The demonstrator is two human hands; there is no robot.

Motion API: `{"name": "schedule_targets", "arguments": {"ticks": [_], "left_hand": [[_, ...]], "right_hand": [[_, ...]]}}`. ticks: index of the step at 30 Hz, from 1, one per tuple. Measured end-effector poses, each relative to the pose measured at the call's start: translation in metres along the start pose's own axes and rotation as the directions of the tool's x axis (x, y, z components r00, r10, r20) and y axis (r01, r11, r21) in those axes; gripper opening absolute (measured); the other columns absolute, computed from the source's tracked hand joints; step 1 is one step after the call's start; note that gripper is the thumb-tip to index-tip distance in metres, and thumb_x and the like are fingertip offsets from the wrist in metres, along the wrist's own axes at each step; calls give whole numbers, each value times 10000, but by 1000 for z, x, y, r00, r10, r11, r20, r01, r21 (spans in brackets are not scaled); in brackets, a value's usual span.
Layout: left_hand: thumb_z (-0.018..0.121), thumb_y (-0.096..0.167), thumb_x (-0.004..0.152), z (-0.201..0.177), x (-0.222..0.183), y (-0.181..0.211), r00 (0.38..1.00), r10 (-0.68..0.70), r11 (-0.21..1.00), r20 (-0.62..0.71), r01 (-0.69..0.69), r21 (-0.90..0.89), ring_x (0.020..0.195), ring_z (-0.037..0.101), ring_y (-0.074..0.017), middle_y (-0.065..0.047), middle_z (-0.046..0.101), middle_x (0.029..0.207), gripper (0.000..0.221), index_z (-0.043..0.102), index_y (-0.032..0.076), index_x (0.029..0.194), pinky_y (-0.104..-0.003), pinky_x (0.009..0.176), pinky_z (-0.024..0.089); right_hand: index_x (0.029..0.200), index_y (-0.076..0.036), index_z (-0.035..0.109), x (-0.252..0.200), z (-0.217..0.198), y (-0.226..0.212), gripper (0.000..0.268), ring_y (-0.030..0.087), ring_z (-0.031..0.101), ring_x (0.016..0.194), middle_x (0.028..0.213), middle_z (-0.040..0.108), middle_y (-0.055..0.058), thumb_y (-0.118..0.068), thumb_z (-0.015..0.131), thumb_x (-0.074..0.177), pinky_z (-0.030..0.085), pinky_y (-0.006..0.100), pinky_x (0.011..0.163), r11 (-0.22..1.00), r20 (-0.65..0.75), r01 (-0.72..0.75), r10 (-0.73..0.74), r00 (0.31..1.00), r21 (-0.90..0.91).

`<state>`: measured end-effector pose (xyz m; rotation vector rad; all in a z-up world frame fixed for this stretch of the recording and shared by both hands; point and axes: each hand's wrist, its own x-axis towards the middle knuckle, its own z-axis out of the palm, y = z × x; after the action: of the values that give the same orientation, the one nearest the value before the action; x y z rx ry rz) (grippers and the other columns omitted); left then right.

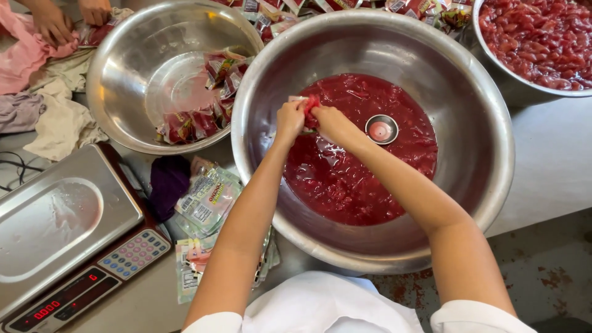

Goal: Portioning marinated meat into small plastic pouches using a ladle and weighing them on a digital scale.

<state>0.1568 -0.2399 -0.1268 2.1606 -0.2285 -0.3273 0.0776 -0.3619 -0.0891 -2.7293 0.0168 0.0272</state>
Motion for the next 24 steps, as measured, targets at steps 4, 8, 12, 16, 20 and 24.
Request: {"name": "schedule_targets", "arguments": {"ticks": [4,8,12,16,20,24], "left_hand": [[569,390,918,-13,-25,27,994,88,985,59,-78,-154,500,692,-242,-116,641,495,244,747,270,1032,-295,526,601],[577,430,917,-27,-37,41,993,106,990,52,-101,-94,626,698,-315,-141,702,648,223,750,323,1008,-392,564,605],[550,433,918,-38,-28,44,999,-41,992,17,43,-120,708,705,-301,-132,737,799,270,741,302,1057,-379,651,611],[560,401,904,-37,-19,35,994,-110,985,3,110,-137,568,705,-285,-156,711,669,287,742,249,1066,-391,547,617],[540,415,907,-50,-29,57,990,-138,980,-11,135,-146,515,707,-218,-112,711,642,308,739,237,1060,-318,538,625],[516,400,931,-58,-31,56,986,-164,970,1,162,-181,513,706,-207,-110,709,633,353,717,181,1123,-315,531,617]], "right_hand": [[1009,-37,664,14,-5,-3,239,409,699,887,926,686,203,-26,575,787,577,502,767,989,203,-3,33,979,-145],[1040,4,661,22,-33,-19,280,432,679,954,971,687,239,-42,601,771,558,520,817,993,315,39,-1,949,-115],[1202,-6,622,-2,-112,-62,403,447,624,1088,1110,663,268,-79,638,806,489,546,929,995,416,39,-75,906,94],[1210,-52,654,-18,-166,-39,359,333,607,1116,1130,695,165,-84,598,857,434,460,979,846,198,18,-146,969,534],[1121,-119,716,7,-124,115,211,307,639,1030,1057,696,154,-144,635,927,477,434,904,904,48,-126,116,992,409],[1015,-87,786,61,-18,291,295,356,714,933,935,762,171,-224,646,794,557,474,823,858,97,-420,465,880,-296]]}}
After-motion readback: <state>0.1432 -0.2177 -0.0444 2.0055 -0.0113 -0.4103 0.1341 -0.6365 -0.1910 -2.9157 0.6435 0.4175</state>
